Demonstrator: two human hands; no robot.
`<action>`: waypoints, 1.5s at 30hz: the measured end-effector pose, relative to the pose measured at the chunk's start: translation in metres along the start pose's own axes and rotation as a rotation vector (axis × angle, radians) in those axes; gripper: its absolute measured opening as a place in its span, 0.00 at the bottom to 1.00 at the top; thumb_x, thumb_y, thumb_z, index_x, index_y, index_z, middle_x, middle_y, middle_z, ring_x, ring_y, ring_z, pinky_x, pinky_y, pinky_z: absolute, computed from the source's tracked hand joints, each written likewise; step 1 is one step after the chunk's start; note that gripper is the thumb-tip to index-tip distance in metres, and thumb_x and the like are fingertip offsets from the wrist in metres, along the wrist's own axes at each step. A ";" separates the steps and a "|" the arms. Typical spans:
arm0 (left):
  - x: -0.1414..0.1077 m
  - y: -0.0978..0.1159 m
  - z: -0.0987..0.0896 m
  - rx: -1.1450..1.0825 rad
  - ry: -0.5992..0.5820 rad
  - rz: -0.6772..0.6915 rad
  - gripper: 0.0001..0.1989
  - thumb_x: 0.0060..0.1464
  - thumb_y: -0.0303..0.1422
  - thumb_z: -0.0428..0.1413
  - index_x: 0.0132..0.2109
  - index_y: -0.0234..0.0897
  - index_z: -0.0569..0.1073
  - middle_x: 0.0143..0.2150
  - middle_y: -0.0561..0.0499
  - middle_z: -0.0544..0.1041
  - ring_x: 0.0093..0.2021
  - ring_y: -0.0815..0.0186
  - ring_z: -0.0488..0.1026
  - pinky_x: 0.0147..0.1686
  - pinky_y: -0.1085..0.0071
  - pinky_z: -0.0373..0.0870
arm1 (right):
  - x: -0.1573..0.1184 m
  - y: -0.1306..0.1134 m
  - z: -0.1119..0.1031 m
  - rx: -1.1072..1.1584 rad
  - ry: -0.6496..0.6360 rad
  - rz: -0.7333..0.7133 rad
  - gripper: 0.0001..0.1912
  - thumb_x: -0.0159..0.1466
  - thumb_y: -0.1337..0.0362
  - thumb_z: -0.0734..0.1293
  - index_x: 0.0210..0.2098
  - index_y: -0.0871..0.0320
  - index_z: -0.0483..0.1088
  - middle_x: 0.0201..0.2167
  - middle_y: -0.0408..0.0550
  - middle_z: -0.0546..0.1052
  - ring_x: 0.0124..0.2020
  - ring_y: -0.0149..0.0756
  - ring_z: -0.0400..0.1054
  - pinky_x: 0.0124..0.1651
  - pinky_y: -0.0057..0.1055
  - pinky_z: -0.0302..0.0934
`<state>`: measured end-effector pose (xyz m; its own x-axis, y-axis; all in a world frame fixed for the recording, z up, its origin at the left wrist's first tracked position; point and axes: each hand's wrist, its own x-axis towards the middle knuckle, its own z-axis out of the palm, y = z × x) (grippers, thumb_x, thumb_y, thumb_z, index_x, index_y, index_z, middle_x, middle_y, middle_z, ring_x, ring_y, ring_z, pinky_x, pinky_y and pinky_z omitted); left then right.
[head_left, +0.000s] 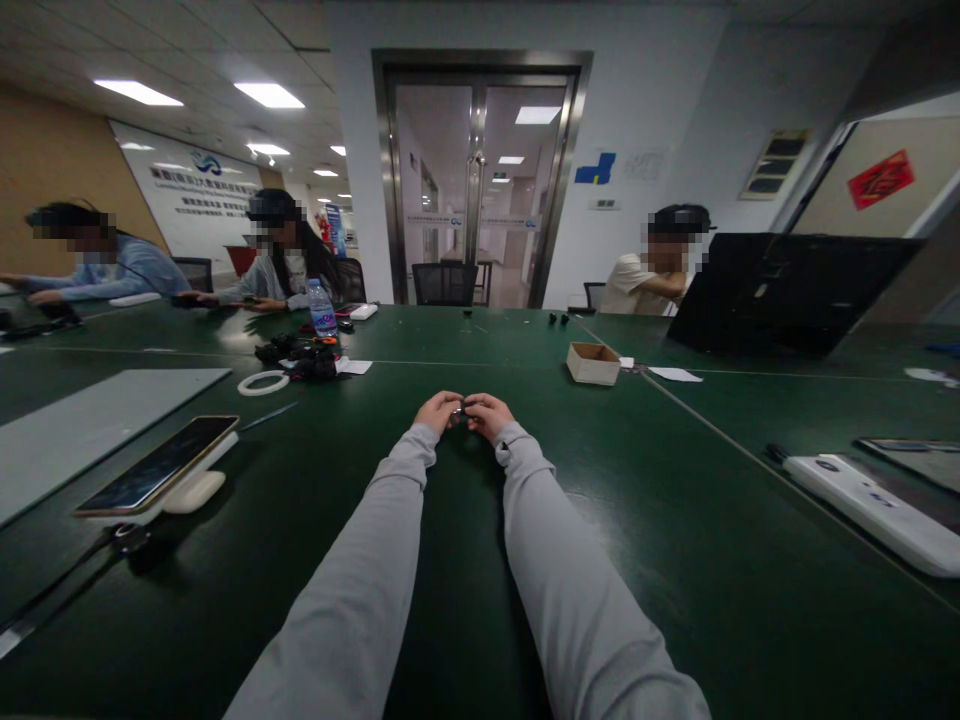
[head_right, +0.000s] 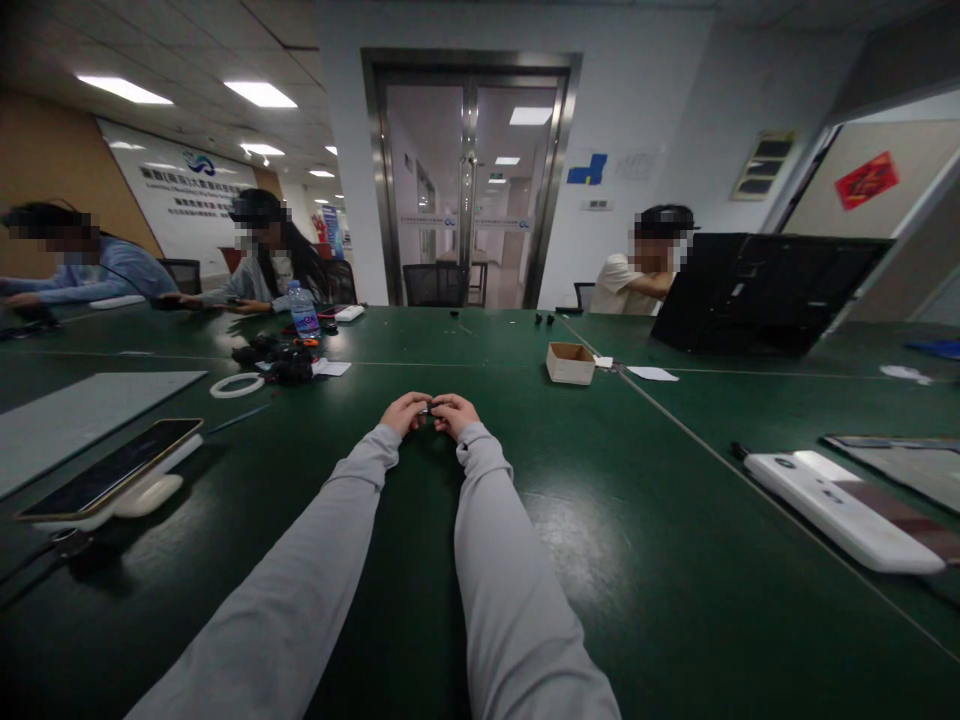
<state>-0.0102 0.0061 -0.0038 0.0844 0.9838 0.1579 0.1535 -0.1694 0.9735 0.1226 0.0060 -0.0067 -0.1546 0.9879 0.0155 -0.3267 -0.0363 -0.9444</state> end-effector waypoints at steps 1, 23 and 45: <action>0.000 0.000 0.000 -0.011 -0.002 0.002 0.10 0.44 0.31 0.51 0.36 0.34 0.70 0.17 0.57 0.67 0.15 0.75 0.61 0.17 0.78 0.57 | 0.000 0.000 0.000 -0.001 -0.004 0.003 0.10 0.43 0.75 0.67 0.25 0.59 0.67 0.14 0.37 0.69 0.13 0.24 0.62 0.14 0.20 0.58; -0.005 0.000 -0.002 0.202 0.086 0.029 0.14 0.46 0.42 0.52 0.23 0.35 0.68 0.16 0.53 0.69 0.17 0.72 0.65 0.22 0.75 0.62 | -0.003 -0.002 0.001 0.035 0.015 -0.005 0.10 0.44 0.77 0.66 0.26 0.60 0.67 0.13 0.38 0.69 0.15 0.26 0.64 0.18 0.22 0.61; -0.005 -0.008 0.001 0.200 0.125 0.055 0.10 0.47 0.38 0.51 0.29 0.35 0.71 0.22 0.53 0.72 0.22 0.72 0.68 0.24 0.76 0.65 | 0.000 0.003 -0.003 0.039 -0.010 -0.025 0.13 0.41 0.74 0.69 0.27 0.60 0.68 0.14 0.38 0.69 0.16 0.26 0.65 0.20 0.23 0.62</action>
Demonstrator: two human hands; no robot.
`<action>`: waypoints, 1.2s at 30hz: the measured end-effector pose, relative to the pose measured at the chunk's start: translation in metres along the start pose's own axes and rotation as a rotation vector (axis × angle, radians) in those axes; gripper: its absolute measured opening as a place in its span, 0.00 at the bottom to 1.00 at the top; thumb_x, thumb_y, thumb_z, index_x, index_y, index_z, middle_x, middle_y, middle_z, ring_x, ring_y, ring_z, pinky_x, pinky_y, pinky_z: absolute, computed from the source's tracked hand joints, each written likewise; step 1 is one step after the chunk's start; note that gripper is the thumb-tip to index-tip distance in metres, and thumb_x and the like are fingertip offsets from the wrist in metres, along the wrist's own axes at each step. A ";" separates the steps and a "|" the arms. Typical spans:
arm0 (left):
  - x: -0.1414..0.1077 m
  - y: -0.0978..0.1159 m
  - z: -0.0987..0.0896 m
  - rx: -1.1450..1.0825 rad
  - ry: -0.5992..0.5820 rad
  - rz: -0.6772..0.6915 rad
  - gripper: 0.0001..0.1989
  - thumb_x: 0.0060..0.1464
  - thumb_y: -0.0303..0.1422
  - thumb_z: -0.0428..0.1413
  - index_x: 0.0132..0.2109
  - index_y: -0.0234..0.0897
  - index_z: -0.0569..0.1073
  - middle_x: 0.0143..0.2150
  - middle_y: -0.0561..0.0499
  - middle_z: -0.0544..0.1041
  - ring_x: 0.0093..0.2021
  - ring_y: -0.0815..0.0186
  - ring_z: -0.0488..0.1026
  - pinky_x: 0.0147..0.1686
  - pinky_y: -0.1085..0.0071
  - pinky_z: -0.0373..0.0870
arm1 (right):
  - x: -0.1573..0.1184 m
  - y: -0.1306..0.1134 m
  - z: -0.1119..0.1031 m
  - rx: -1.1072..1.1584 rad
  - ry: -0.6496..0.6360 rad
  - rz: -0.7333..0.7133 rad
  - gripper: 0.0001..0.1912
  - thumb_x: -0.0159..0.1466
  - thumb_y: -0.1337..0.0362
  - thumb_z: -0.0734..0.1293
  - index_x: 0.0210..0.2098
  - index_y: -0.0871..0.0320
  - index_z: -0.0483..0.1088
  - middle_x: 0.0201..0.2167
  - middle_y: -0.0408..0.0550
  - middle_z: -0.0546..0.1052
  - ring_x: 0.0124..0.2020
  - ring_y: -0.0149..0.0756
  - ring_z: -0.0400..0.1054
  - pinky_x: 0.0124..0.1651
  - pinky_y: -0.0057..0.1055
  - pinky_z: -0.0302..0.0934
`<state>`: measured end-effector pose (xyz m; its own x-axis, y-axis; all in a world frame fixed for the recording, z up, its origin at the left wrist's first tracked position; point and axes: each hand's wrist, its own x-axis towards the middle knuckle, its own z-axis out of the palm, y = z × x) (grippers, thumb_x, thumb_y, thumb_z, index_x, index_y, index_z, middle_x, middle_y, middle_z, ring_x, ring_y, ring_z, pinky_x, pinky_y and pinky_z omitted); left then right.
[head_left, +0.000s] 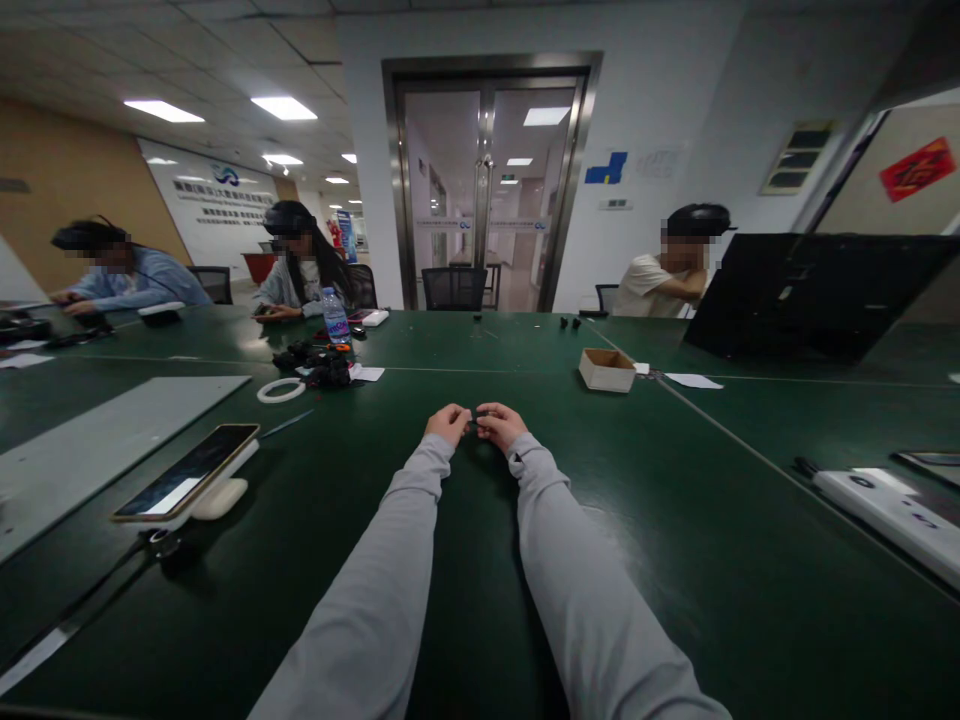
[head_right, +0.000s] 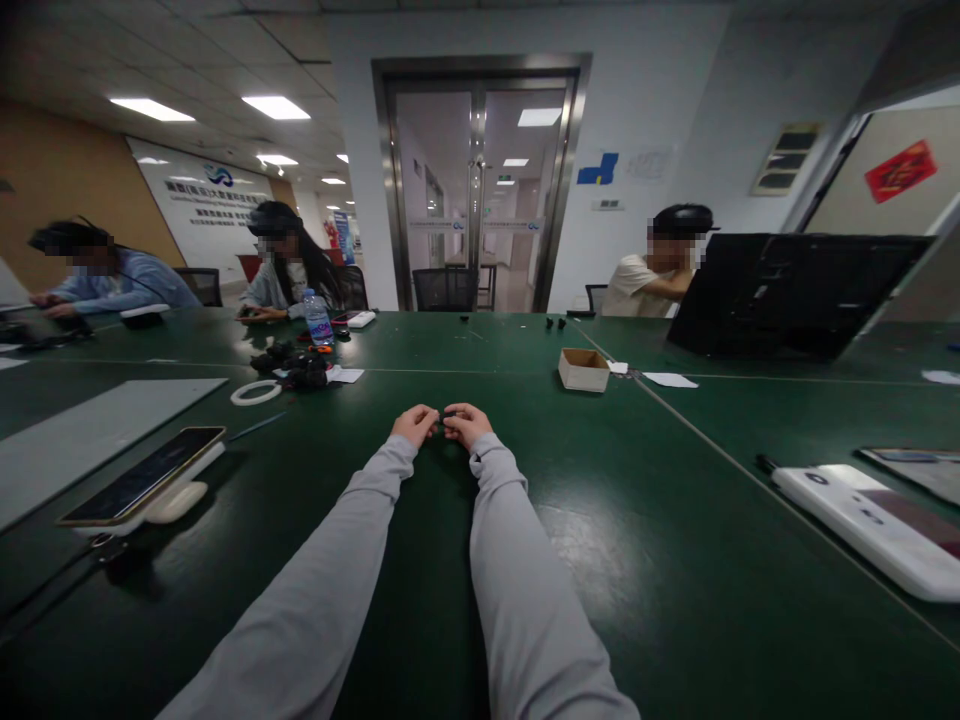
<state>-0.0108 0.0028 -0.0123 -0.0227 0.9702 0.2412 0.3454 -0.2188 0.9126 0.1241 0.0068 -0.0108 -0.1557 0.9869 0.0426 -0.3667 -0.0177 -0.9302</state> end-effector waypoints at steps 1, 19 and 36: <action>0.001 -0.002 0.000 0.029 -0.001 0.010 0.12 0.48 0.40 0.50 0.28 0.35 0.71 0.21 0.53 0.72 0.21 0.72 0.68 0.25 0.76 0.65 | 0.000 0.000 0.000 -0.001 -0.002 -0.004 0.13 0.41 0.74 0.69 0.27 0.60 0.68 0.13 0.38 0.69 0.16 0.26 0.65 0.19 0.23 0.61; -0.003 -0.004 -0.001 -0.061 -0.058 0.026 0.14 0.44 0.43 0.52 0.28 0.35 0.69 0.21 0.52 0.73 0.22 0.71 0.69 0.25 0.74 0.66 | -0.001 0.002 -0.002 -0.035 -0.012 -0.021 0.13 0.41 0.72 0.70 0.28 0.60 0.68 0.14 0.38 0.69 0.17 0.27 0.66 0.21 0.24 0.63; -0.009 0.010 -0.004 -0.192 -0.030 0.001 0.06 0.42 0.31 0.56 0.30 0.33 0.70 0.24 0.51 0.72 0.24 0.72 0.68 0.25 0.75 0.68 | -0.002 0.001 -0.002 -0.025 0.005 -0.032 0.13 0.39 0.71 0.71 0.27 0.60 0.68 0.13 0.38 0.69 0.16 0.27 0.65 0.20 0.24 0.63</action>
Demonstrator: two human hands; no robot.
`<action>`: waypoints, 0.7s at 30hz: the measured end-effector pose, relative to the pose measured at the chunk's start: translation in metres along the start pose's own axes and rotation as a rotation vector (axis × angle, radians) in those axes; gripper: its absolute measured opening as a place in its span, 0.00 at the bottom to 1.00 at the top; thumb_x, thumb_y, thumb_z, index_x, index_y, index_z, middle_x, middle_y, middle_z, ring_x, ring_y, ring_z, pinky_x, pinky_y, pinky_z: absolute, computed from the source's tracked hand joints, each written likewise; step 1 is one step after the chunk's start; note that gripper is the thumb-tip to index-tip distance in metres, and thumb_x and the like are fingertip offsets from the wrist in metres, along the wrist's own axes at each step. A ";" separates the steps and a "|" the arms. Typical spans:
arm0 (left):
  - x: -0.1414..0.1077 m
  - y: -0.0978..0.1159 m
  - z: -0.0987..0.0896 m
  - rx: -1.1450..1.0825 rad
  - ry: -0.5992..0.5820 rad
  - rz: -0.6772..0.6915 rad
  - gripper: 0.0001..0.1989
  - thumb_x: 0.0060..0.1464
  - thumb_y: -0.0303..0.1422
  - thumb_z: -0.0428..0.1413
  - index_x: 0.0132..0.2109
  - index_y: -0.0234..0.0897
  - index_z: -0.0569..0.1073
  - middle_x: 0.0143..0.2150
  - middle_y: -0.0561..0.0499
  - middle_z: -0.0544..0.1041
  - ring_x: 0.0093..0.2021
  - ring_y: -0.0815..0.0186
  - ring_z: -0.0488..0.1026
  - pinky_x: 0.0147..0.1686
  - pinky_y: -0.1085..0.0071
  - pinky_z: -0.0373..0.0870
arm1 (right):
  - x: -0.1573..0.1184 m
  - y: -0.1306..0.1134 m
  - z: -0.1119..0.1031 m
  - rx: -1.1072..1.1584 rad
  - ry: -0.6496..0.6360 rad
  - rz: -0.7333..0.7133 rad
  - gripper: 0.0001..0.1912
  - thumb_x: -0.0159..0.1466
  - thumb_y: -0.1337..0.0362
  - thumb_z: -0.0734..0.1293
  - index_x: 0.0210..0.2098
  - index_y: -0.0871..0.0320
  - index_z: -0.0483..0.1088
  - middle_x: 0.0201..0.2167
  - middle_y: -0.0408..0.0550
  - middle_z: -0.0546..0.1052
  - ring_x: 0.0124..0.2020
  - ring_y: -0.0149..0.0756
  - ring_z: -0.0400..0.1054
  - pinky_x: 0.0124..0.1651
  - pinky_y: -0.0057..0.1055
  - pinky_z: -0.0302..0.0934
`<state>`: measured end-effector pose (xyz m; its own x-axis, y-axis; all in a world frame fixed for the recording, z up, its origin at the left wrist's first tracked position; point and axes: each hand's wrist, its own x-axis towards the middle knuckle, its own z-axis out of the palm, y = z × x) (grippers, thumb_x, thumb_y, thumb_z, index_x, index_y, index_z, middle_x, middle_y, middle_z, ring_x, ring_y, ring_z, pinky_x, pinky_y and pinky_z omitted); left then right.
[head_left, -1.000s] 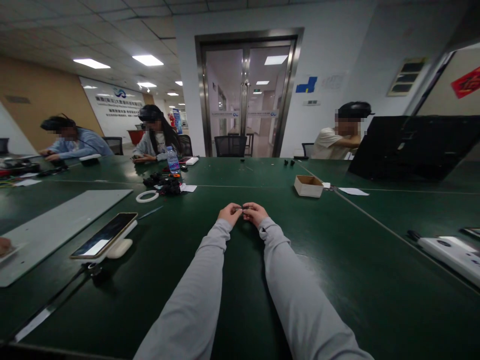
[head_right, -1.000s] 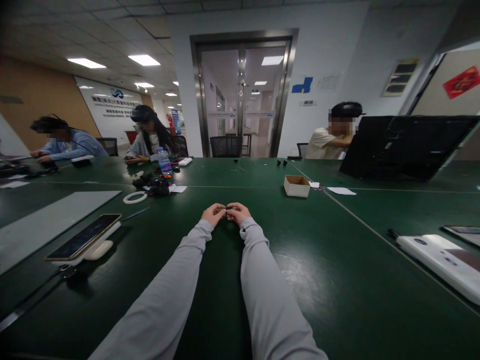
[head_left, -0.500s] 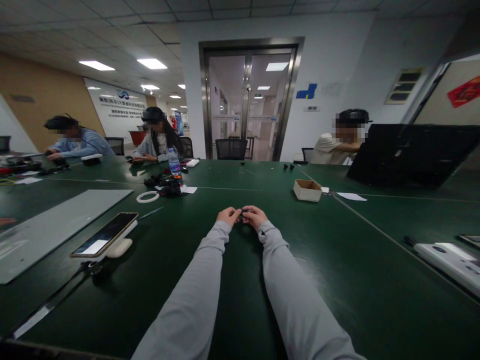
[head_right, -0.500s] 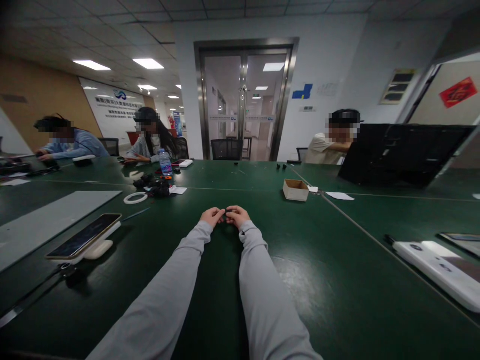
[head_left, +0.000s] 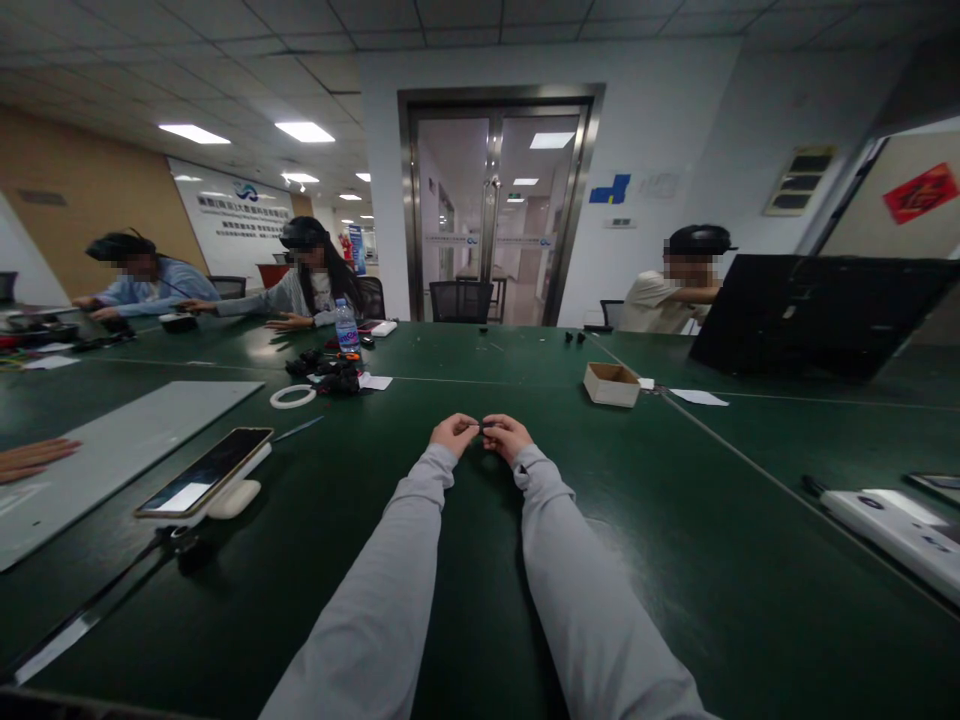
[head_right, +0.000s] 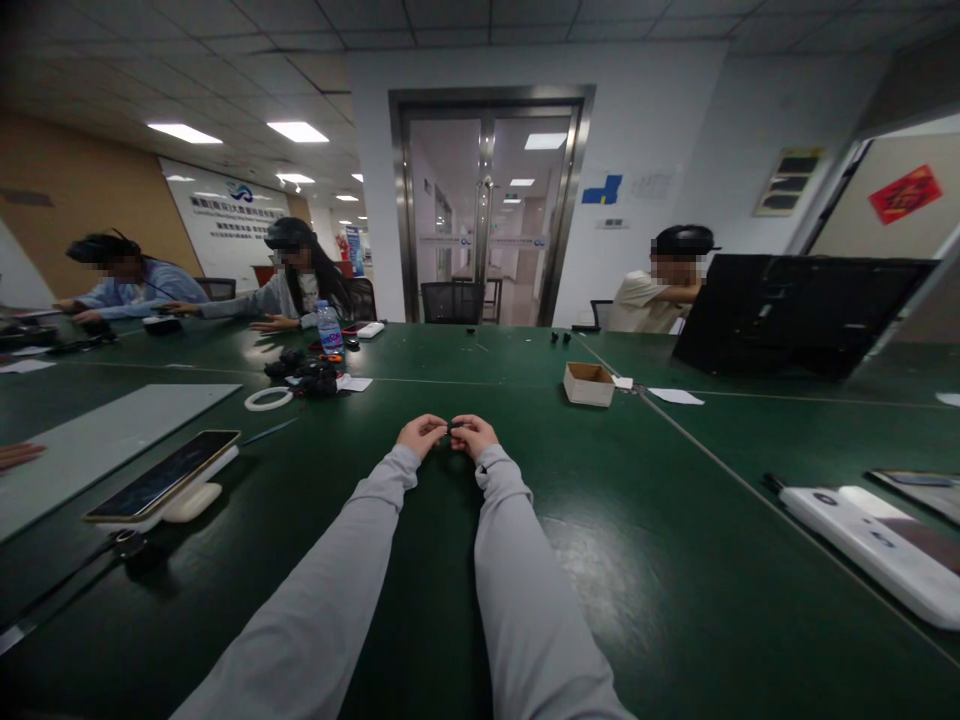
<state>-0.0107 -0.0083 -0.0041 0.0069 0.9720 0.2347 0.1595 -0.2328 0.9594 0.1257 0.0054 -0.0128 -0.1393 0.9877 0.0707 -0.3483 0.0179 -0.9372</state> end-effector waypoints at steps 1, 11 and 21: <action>0.000 0.000 0.000 0.006 0.004 -0.008 0.06 0.42 0.31 0.56 0.29 0.33 0.70 0.24 0.52 0.72 0.23 0.72 0.68 0.24 0.76 0.67 | 0.000 0.000 0.000 0.000 0.001 -0.004 0.14 0.39 0.71 0.71 0.27 0.60 0.68 0.13 0.38 0.69 0.16 0.27 0.65 0.20 0.24 0.63; 0.007 -0.016 -0.002 0.195 -0.002 0.026 0.14 0.46 0.43 0.50 0.27 0.36 0.70 0.20 0.54 0.72 0.21 0.72 0.69 0.26 0.75 0.66 | 0.000 -0.001 0.002 -0.009 0.007 0.013 0.13 0.39 0.72 0.70 0.26 0.60 0.68 0.14 0.39 0.70 0.16 0.27 0.65 0.20 0.25 0.63; 0.007 -0.010 -0.001 0.154 -0.002 -0.014 0.12 0.46 0.41 0.51 0.29 0.36 0.70 0.23 0.53 0.72 0.22 0.72 0.69 0.25 0.76 0.66 | 0.000 -0.002 0.002 0.022 0.000 0.014 0.12 0.40 0.73 0.70 0.26 0.60 0.68 0.13 0.39 0.70 0.15 0.27 0.65 0.19 0.24 0.62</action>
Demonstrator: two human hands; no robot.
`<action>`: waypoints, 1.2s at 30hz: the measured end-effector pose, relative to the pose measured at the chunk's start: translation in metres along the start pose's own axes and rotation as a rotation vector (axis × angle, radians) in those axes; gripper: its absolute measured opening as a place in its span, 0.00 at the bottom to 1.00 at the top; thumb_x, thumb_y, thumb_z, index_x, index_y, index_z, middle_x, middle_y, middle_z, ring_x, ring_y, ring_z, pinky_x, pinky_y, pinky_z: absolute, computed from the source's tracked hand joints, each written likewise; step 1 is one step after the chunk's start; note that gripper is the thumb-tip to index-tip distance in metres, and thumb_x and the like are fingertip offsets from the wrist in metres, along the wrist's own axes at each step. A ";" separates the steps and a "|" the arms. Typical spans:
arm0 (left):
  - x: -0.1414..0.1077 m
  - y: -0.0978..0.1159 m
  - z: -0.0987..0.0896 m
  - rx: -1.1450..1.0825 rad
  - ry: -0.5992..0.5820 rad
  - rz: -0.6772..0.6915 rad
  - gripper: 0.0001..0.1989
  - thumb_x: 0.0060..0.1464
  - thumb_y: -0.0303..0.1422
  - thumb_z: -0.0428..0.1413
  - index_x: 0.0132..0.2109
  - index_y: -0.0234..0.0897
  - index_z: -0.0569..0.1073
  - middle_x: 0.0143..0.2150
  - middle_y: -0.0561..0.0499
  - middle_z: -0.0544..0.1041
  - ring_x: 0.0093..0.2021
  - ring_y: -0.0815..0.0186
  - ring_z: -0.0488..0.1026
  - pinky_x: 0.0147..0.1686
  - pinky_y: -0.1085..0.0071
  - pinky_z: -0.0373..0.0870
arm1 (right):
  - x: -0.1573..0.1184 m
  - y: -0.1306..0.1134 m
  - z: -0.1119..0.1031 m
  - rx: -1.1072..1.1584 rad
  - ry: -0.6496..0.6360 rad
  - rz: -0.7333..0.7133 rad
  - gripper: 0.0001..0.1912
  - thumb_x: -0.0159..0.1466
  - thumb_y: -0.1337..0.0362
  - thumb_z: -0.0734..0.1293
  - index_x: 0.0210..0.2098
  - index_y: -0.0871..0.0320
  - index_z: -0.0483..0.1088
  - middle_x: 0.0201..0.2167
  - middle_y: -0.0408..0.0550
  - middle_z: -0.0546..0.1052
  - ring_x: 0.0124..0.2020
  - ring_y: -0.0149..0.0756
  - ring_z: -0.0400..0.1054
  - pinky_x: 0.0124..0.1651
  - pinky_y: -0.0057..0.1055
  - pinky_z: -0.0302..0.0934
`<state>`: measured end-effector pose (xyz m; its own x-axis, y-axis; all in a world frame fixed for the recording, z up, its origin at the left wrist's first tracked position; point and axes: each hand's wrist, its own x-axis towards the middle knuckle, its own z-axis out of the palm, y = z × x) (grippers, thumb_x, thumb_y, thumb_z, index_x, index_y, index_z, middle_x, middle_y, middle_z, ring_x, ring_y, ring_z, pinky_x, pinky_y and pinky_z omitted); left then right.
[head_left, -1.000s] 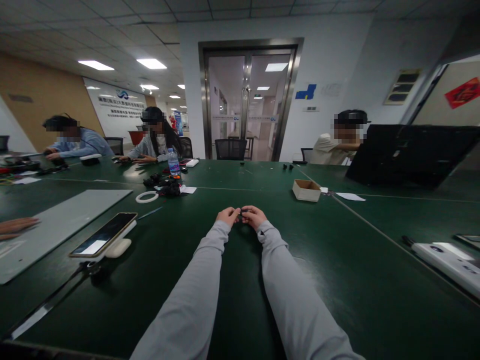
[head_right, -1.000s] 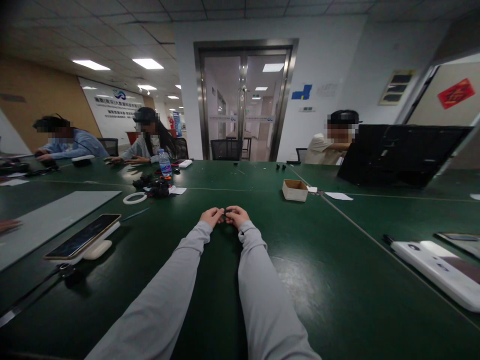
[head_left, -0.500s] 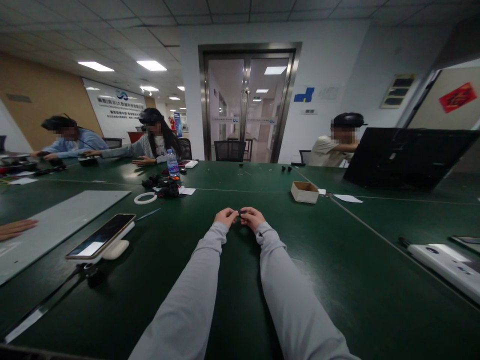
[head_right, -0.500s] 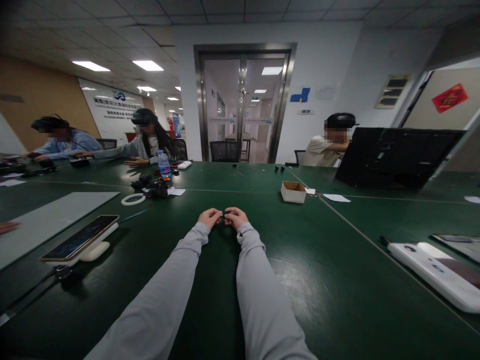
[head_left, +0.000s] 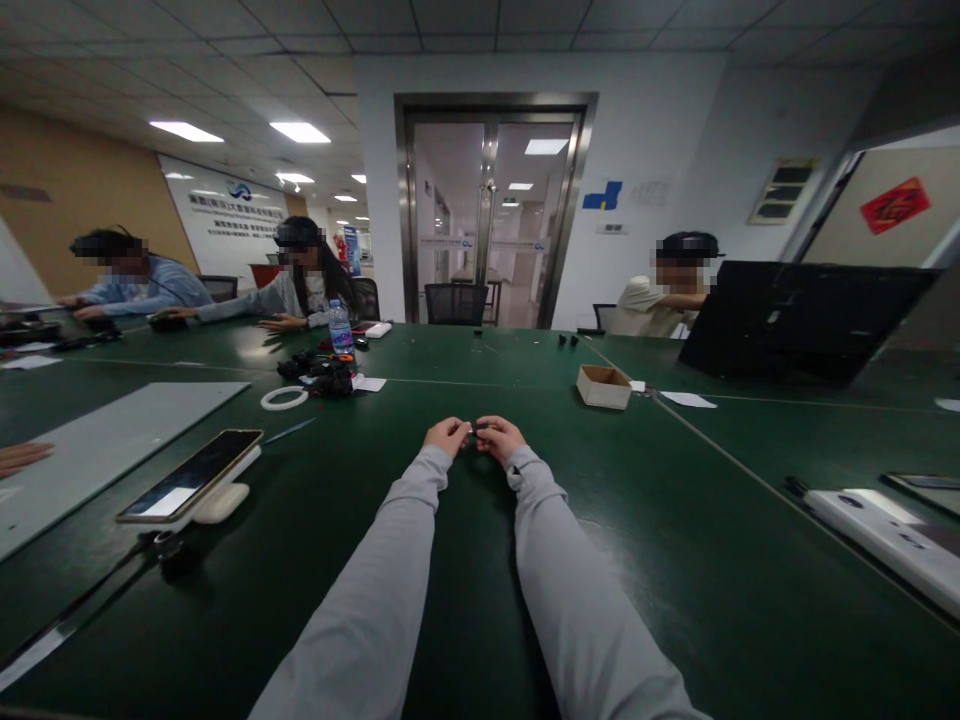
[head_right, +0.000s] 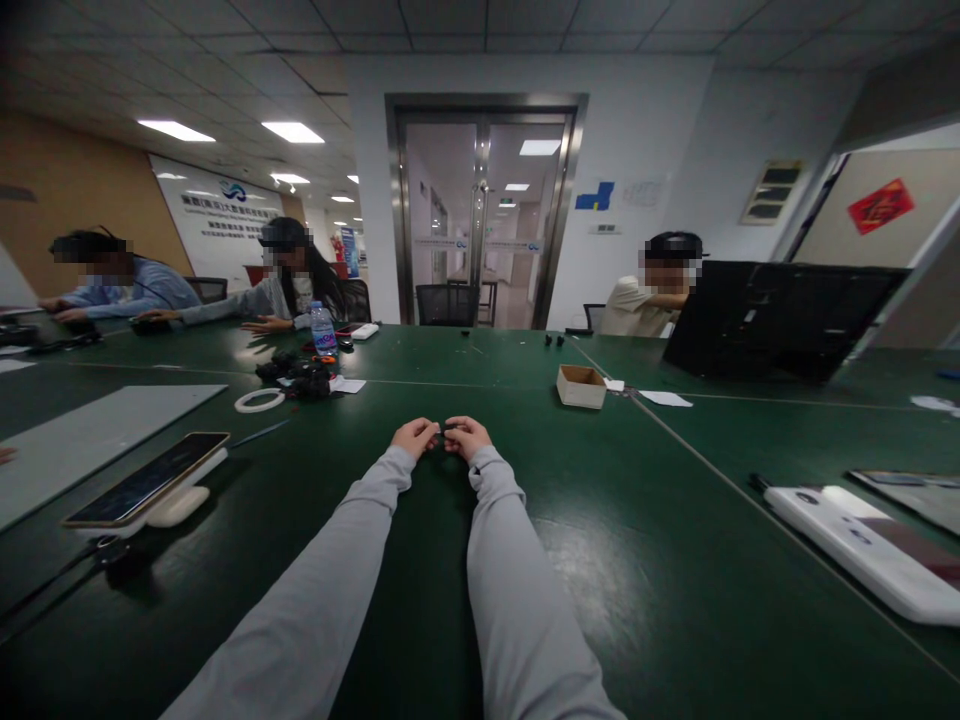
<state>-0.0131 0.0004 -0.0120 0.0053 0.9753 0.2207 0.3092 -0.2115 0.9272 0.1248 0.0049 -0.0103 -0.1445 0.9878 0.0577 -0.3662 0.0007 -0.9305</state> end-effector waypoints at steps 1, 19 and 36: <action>-0.001 0.002 0.000 -0.021 0.009 0.003 0.11 0.45 0.39 0.53 0.32 0.36 0.70 0.25 0.53 0.73 0.23 0.72 0.69 0.25 0.76 0.65 | 0.000 0.000 0.000 0.009 -0.002 0.006 0.12 0.40 0.73 0.70 0.26 0.60 0.68 0.13 0.39 0.70 0.15 0.27 0.65 0.19 0.24 0.63; -0.003 0.006 -0.002 -0.158 -0.023 -0.006 0.12 0.44 0.37 0.54 0.34 0.34 0.70 0.20 0.54 0.71 0.19 0.73 0.66 0.22 0.77 0.63 | 0.003 0.001 0.000 0.021 -0.006 0.039 0.12 0.41 0.75 0.68 0.25 0.59 0.67 0.13 0.38 0.69 0.15 0.26 0.64 0.19 0.24 0.62; -0.006 0.010 -0.004 -0.093 -0.025 0.052 0.08 0.42 0.31 0.55 0.34 0.35 0.72 0.28 0.50 0.74 0.24 0.72 0.69 0.24 0.76 0.67 | -0.001 -0.003 0.002 0.016 0.019 0.047 0.11 0.42 0.76 0.67 0.26 0.59 0.67 0.13 0.39 0.70 0.15 0.26 0.65 0.20 0.23 0.63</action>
<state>-0.0138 -0.0075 -0.0027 0.0436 0.9639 0.2628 0.2184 -0.2659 0.9389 0.1246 0.0032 -0.0065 -0.1444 0.9895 0.0068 -0.3740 -0.0482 -0.9262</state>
